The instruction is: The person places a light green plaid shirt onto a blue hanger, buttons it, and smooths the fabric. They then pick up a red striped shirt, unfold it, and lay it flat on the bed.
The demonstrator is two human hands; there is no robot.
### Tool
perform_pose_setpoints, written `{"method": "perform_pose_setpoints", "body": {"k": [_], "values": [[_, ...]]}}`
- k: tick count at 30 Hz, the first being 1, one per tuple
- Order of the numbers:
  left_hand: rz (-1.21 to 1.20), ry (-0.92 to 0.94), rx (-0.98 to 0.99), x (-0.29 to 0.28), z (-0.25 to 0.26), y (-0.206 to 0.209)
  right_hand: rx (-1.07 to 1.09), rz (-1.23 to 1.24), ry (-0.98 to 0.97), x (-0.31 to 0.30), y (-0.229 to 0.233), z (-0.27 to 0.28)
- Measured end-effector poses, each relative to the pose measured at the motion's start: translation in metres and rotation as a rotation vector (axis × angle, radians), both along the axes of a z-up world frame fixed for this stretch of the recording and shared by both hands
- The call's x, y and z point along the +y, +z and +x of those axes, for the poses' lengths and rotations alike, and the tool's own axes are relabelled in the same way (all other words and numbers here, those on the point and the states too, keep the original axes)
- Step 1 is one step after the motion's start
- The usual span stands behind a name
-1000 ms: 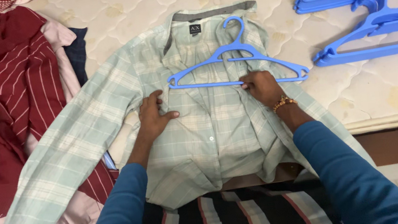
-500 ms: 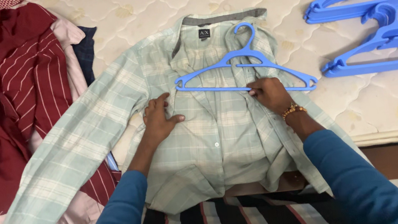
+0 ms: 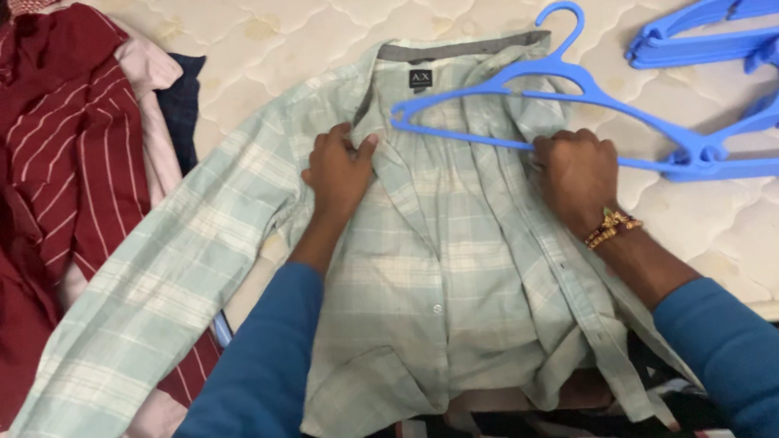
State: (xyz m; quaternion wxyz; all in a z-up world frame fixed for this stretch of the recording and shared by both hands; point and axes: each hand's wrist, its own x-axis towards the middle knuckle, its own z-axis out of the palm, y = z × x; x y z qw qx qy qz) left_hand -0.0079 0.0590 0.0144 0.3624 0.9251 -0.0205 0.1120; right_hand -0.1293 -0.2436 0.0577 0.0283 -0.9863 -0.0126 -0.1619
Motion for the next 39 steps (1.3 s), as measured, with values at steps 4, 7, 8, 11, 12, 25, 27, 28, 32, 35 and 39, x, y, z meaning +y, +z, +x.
{"method": "perform_pose_setpoints", "body": {"k": [4,7,8,11,12,25,27,28,32,35,39], "values": [[0.181,0.068,0.093,-0.008,0.019,-0.003,0.085,-0.117,-0.055,0.002,0.001,0.005],[0.106,0.127,-0.065,-0.015,0.021,0.004,0.039,-0.156,-0.003,-0.004,-0.002,0.008],[0.053,0.148,-0.162,-0.016,0.021,0.009,0.014,-0.12,0.047,-0.006,-0.003,0.011],[-0.214,-0.039,-0.247,-0.016,0.017,0.036,-0.072,-0.011,0.19,-0.013,-0.008,0.024],[-0.319,-0.082,-0.139,-0.018,0.011,0.046,-0.111,0.025,0.232,-0.009,-0.012,0.031],[-0.041,-0.408,-0.13,-0.017,-0.034,0.09,-0.127,0.319,0.272,0.106,-0.068,0.137],[0.108,-0.331,-0.087,-0.011,-0.039,0.095,-0.126,0.338,0.278,0.115,-0.078,0.143],[0.136,-0.288,-0.108,-0.006,-0.039,0.096,-0.128,0.347,0.284,0.118,-0.08,0.147],[0.151,-0.224,-0.192,0.009,-0.03,0.078,-0.134,0.295,0.271,0.121,-0.088,0.141],[0.233,-0.302,-0.345,0.019,-0.018,0.055,-0.3,0.371,0.302,0.099,-0.084,0.13],[0.207,-0.364,-0.299,0.017,-0.016,0.034,-0.33,0.269,0.206,0.054,-0.07,0.113]]}}
